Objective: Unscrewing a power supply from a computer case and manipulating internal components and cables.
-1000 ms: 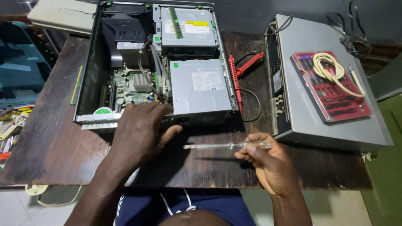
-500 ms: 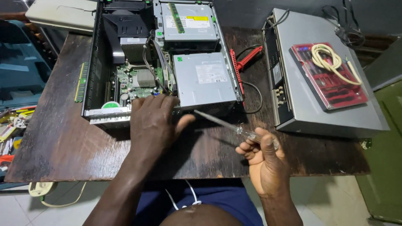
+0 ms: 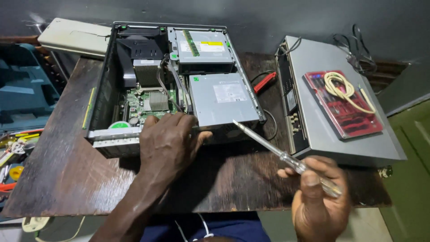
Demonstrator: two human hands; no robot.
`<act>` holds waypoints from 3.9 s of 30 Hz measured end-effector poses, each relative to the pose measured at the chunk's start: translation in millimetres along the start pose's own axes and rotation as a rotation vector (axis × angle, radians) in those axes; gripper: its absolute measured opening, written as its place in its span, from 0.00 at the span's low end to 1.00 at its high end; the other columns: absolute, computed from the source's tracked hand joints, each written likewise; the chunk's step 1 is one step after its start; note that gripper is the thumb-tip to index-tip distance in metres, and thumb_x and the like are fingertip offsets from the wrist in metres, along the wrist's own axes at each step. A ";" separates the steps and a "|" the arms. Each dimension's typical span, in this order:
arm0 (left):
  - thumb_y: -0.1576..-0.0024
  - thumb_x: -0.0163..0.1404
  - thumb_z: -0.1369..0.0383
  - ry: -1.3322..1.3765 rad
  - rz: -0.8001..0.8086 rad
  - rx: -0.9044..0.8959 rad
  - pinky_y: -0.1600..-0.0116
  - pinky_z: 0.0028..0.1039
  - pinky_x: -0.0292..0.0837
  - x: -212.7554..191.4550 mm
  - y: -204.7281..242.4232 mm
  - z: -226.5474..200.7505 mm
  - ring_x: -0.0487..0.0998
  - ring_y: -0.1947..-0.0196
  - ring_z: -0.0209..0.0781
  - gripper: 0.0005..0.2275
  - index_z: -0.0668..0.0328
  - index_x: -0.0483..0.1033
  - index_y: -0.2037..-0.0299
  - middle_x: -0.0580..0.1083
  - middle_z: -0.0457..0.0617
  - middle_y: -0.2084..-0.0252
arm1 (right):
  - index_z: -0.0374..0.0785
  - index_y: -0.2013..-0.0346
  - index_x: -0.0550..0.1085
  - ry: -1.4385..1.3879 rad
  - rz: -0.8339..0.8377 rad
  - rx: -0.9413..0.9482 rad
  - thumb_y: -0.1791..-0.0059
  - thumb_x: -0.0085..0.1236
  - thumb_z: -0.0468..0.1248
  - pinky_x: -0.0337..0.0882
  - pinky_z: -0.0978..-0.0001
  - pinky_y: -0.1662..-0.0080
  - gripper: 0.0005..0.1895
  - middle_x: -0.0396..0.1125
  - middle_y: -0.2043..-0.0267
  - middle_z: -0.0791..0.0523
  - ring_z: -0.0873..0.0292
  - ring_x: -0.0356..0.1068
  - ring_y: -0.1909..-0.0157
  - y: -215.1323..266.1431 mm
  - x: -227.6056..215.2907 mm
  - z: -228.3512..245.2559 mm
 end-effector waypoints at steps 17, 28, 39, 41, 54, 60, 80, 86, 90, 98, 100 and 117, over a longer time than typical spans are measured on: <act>0.47 0.63 0.35 0.046 0.315 -0.304 0.54 0.50 0.75 -50.9 -103.9 -4.5 0.84 0.65 0.52 0.23 0.38 0.85 0.54 0.84 0.45 0.68 | 0.39 0.47 0.54 0.378 0.065 -0.512 0.41 0.53 0.36 0.79 0.61 0.48 0.16 0.72 0.52 0.34 0.43 0.79 0.54 -16.8 73.5 77.0; 0.49 0.64 0.34 0.018 0.224 -0.292 0.58 0.51 0.74 -33.8 -93.7 -4.4 0.84 0.63 0.61 0.22 0.34 0.86 0.57 0.84 0.45 0.65 | 0.39 0.52 0.55 0.324 0.128 -0.543 0.41 0.50 0.33 0.79 0.57 0.42 0.13 0.71 0.54 0.33 0.41 0.78 0.52 -19.2 78.6 63.7; 0.47 0.62 0.36 0.046 0.185 -0.213 0.51 0.47 0.68 -23.7 -81.5 -4.8 0.84 0.64 0.54 0.21 0.38 0.85 0.58 0.84 0.46 0.66 | 0.40 0.51 0.55 0.283 0.126 -0.512 0.41 0.50 0.33 0.81 0.53 0.43 0.12 0.69 0.55 0.33 0.40 0.78 0.52 -15.6 74.4 53.9; 0.47 0.62 0.35 0.031 0.221 -0.236 0.52 0.47 0.69 -22.7 -82.8 -6.9 0.84 0.64 0.55 0.22 0.38 0.85 0.58 0.84 0.46 0.65 | 0.40 0.52 0.55 0.282 0.115 -0.506 0.41 0.50 0.34 0.81 0.53 0.43 0.12 0.69 0.55 0.33 0.41 0.78 0.52 -14.5 74.2 51.9; 0.47 0.63 0.36 -0.020 0.162 -0.179 0.56 0.45 0.70 -10.5 -71.1 -9.9 0.83 0.67 0.53 0.22 0.43 0.83 0.62 0.82 0.46 0.68 | 0.41 0.51 0.56 0.270 0.098 -0.439 0.41 0.50 0.34 0.81 0.54 0.45 0.12 0.70 0.53 0.34 0.40 0.78 0.51 -10.5 60.4 38.2; 0.47 0.65 0.38 -0.010 0.161 -0.189 0.56 0.45 0.69 -5.6 -65.3 -12.6 0.81 0.68 0.56 0.22 0.46 0.80 0.65 0.81 0.48 0.70 | 0.40 0.51 0.57 0.244 0.088 -0.450 0.41 0.51 0.34 0.81 0.53 0.44 0.12 0.69 0.54 0.34 0.40 0.77 0.50 -11.0 56.6 28.6; 0.42 0.64 0.43 -0.021 0.187 -0.202 0.57 0.40 0.72 44.2 -10.1 -22.2 0.76 0.74 0.40 0.20 0.50 0.80 0.62 0.78 0.44 0.73 | 0.28 0.49 0.77 0.699 0.066 -0.332 0.48 0.63 0.36 0.82 0.68 0.50 0.16 0.79 0.59 0.48 0.55 0.83 0.57 20.9 35.2 27.7; 0.42 0.65 0.46 0.004 0.073 -0.148 0.61 0.39 0.65 47.9 3.1 -25.4 0.74 0.73 0.45 0.19 0.49 0.77 0.63 0.75 0.44 0.73 | 0.45 0.36 0.80 0.636 0.145 0.369 0.49 0.60 0.41 0.71 0.70 0.72 0.25 0.73 0.78 0.56 0.64 0.68 0.78 33.8 13.1 18.5; 0.41 0.64 0.46 0.022 0.132 -0.169 0.60 0.39 0.67 49.3 6.6 -20.6 0.75 0.72 0.44 0.19 0.52 0.78 0.60 0.77 0.47 0.71 | 0.46 0.29 0.79 0.360 0.297 0.861 0.46 0.51 0.43 0.47 0.66 0.75 0.30 0.47 0.82 0.59 0.64 0.46 0.80 34.7 7.0 -2.8; 0.37 0.62 0.46 -0.006 0.061 -0.111 0.60 0.37 0.66 49.6 11.4 -19.8 0.72 0.72 0.41 0.19 0.52 0.75 0.61 0.74 0.45 0.71 | 0.39 0.30 0.76 0.175 0.334 0.977 0.43 0.45 0.50 0.46 0.74 0.82 0.30 0.48 0.82 0.62 0.69 0.45 0.83 38.1 4.4 -16.7; 0.37 0.61 0.44 -0.029 0.066 -0.111 0.59 0.37 0.67 49.9 11.7 -19.6 0.73 0.71 0.41 0.20 0.51 0.76 0.60 0.75 0.45 0.70 | 0.34 0.34 0.78 0.108 0.324 0.973 0.42 0.43 0.49 0.45 0.75 0.85 0.30 0.46 0.84 0.62 0.69 0.44 0.85 36.0 4.8 -17.3; 0.39 0.65 0.47 -0.011 0.002 -0.056 0.61 0.38 0.64 45.1 8.2 -21.8 0.74 0.71 0.45 0.19 0.51 0.74 0.62 0.75 0.46 0.70 | 0.52 0.31 0.73 0.866 0.567 0.414 0.49 0.48 0.58 0.83 0.64 0.56 0.33 0.81 0.41 0.54 0.58 0.85 0.49 19.5 14.9 5.9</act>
Point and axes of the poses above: each hand's wrist, its own y-axis away from the middle knuckle, its own x-axis out of the palm, z = x × y, the point moved 2 cm from there along -y, towards the middle knuckle
